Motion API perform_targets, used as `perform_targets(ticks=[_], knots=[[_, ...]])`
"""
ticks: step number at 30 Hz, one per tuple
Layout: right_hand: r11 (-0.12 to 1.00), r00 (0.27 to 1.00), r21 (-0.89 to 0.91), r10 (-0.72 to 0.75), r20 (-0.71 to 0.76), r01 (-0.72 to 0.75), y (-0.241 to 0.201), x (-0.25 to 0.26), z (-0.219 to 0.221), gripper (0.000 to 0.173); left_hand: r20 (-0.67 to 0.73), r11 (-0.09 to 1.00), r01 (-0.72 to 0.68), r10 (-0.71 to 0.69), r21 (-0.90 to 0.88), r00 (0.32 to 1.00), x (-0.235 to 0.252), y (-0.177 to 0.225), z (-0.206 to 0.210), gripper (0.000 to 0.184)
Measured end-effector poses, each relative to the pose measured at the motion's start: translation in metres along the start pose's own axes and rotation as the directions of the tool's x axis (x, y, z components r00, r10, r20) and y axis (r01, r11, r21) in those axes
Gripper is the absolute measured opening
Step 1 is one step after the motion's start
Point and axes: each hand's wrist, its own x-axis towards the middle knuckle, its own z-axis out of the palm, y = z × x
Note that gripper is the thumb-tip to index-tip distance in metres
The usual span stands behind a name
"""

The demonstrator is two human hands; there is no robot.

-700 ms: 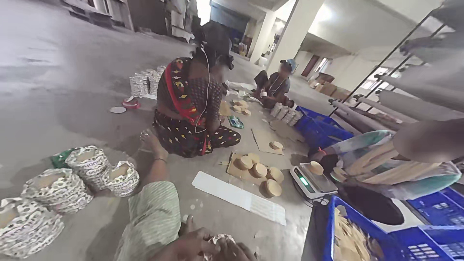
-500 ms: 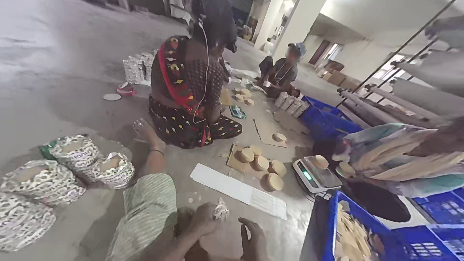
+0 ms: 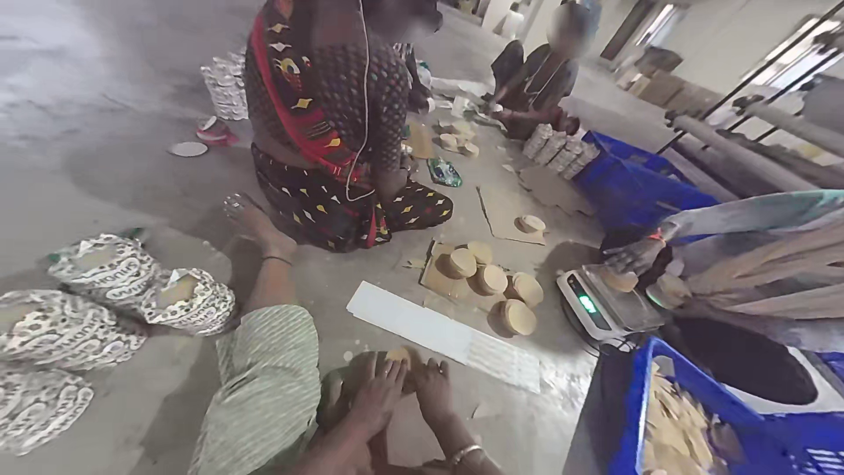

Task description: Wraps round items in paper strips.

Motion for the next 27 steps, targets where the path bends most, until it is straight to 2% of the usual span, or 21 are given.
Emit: perform_targets(ticks=[2, 5, 8, 10, 12, 13, 15, 16, 17, 19, 21, 22, 24, 25, 26, 27], knots=[[0.997, 1.0, 0.081, -0.001, -0.027, 0.003, 0.006, 0.002, 0.001, 0.035, 0.011, 0.999, -0.03, 0.03, -0.013, 0.999, 0.006, -0.006, -0.008, 0.046], [0.997, 0.995, 0.077, 0.012, 0.099, -0.02, 0.006, 0.004, 0.001, 0.046, 0.029, 0.996, -0.09, 0.091, -0.018, 0.995, 0.014, -0.008, -0.017, 0.03], [0.991, 1.0, 0.134, 0.028, -0.007, -0.027, 0.002, -0.005, 0.001, 0.032, 0.059, 0.986, -0.166, 0.165, 0.007, 0.984, 0.019, -0.013, -0.018, 0.028], [0.929, 0.968, 0.352, 0.185, -0.17, -0.115, 0.004, -0.021, -0.003, 0.022, 0.094, 0.984, -0.177, 0.175, 0.021, 0.98, 0.017, -0.015, -0.022, 0.027], [0.736, 0.851, 0.664, 0.427, -0.306, -0.131, 0.006, -0.033, 0.01, 0.023, 0.131, 0.982, -0.187, 0.185, 0.004, 0.974, 0.014, -0.016, -0.027, 0.028], [0.586, 0.822, 0.796, 0.521, -0.23, -0.149, 0.002, -0.036, 0.02, 0.033, 0.158, 0.979, -0.203, 0.2, 0.001, 0.967, 0.015, -0.018, -0.027, 0.03], [0.238, 0.812, 0.956, 0.584, 0.002, -0.173, -0.017, -0.034, 0.045, 0.057, 0.205, 0.97, -0.244, 0.236, 0.013, 0.95, 0.017, -0.021, -0.031, 0.031], [0.097, 0.79, 0.983, 0.61, 0.064, -0.154, -0.031, -0.028, 0.054, 0.057, 0.213, 0.966, -0.258, 0.249, 0.012, 0.945, 0.017, -0.022, -0.033, 0.032], [-0.001, 0.765, 0.992, 0.637, 0.095, -0.123, -0.043, -0.022, 0.061, 0.057, 0.211, 0.966, -0.259, 0.252, 0.005, 0.944, 0.018, -0.022, -0.035, 0.034], [-0.076, 0.702, 0.996, 0.707, 0.085, -0.044, -0.059, -0.01, 0.073, 0.055, 0.118, 0.974, -0.227, 0.228, -0.022, 0.966, 0.017, -0.025, -0.029, 0.042], [-0.054, 0.635, 0.997, 0.769, 0.076, -0.054, -0.066, -0.004, 0.076, 0.044, -0.012, 0.991, -0.123, 0.123, -0.052, 0.992, 0.014, -0.025, -0.017, 0.047], [0.002, 0.597, 0.997, 0.801, 0.048, -0.082, -0.063, 0.002, 0.079, 0.037, -0.102, 0.993, -0.08, 0.071, -0.088, 0.992, 0.016, -0.026, -0.006, 0.045], [0.163, 0.541, 0.973, 0.84, -0.05, -0.164, -0.05, 0.01, 0.077, 0.029, -0.295, 0.988, -0.092, 0.051, -0.127, 0.954, 0.023, -0.026, 0.018, 0.035], [0.285, 0.512, 0.939, 0.846, -0.151, -0.194, -0.043, 0.013, 0.079, 0.024, -0.365, 0.986, -0.123, 0.076, -0.11, 0.928, 0.025, -0.024, 0.027, 0.031], [0.413, 0.512, 0.879, 0.823, -0.247, -0.24, -0.037, 0.014, 0.078, 0.022, -0.372, 0.986, -0.139, 0.097, -0.09, 0.923, 0.025, -0.022, 0.03, 0.031], [0.522, 0.523, 0.807, 0.786, -0.33, -0.275, -0.033, 0.015, 0.074, 0.019, -0.284, 0.989, -0.128, 0.102, -0.075, 0.953, 0.025, -0.02, 0.024, 0.033]])
